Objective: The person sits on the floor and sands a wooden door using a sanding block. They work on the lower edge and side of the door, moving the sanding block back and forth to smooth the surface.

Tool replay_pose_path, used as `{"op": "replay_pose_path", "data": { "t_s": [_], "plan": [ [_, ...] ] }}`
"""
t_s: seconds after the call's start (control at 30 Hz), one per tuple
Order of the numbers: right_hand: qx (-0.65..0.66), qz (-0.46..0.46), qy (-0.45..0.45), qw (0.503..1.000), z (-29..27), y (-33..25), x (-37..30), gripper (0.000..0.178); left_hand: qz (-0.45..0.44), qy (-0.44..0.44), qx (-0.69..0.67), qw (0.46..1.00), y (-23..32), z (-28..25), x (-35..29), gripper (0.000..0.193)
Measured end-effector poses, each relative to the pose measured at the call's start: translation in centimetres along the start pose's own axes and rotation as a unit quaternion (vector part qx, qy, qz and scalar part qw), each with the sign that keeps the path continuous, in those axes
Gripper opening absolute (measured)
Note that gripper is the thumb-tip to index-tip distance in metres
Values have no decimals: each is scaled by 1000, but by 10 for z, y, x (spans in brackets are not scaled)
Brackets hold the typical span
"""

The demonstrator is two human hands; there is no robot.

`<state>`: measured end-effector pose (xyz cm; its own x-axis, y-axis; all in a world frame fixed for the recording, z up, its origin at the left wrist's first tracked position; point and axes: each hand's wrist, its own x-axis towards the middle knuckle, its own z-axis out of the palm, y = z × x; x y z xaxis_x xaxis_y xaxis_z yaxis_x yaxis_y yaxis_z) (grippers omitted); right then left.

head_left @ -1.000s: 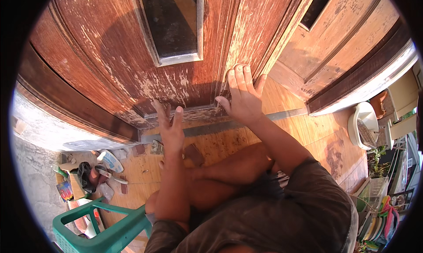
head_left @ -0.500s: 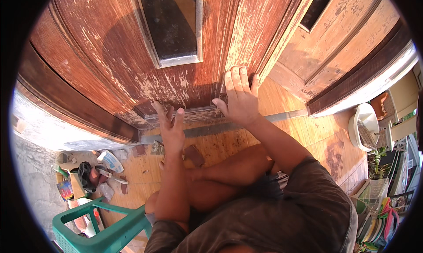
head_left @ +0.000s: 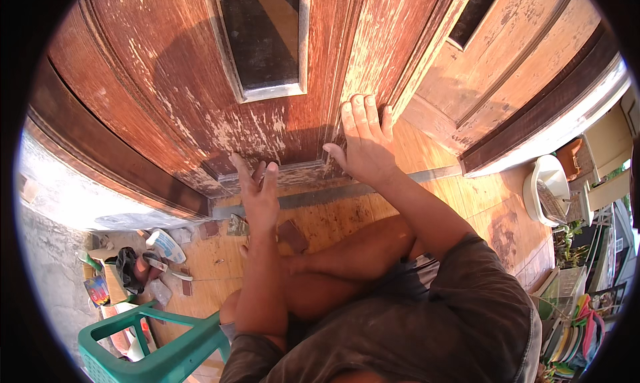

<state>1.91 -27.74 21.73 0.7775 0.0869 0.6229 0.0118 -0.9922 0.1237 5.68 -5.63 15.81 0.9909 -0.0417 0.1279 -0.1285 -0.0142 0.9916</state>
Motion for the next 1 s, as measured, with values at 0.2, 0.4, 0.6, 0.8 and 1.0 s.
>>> {"op": "replay_pose_path", "data": {
  "t_s": [0.2, 0.4, 0.6, 0.8, 1.0],
  "plan": [
    [-55, 17, 217, 974, -75, 26, 108, 97, -13, -8, -26, 1000, -1, -2, 1, 93],
    [-23, 56, 99, 993, -24, -4, 38, 91, -10, 0, -39, 999, 3, -4, 3, 93],
    [-14, 7, 181, 983, -24, 3, 49, 88, -12, 4, -2, 1000, 6, -4, -1, 94],
    [-37, 9, 273, 961, -52, 23, 112, 90, -18, 19, -18, 999, 7, -6, 2, 93],
    [20, 44, 25, 999, 12, -17, -2, 96, -32, 11, -9, 999, 0, -8, 2, 92]
  ]
}}
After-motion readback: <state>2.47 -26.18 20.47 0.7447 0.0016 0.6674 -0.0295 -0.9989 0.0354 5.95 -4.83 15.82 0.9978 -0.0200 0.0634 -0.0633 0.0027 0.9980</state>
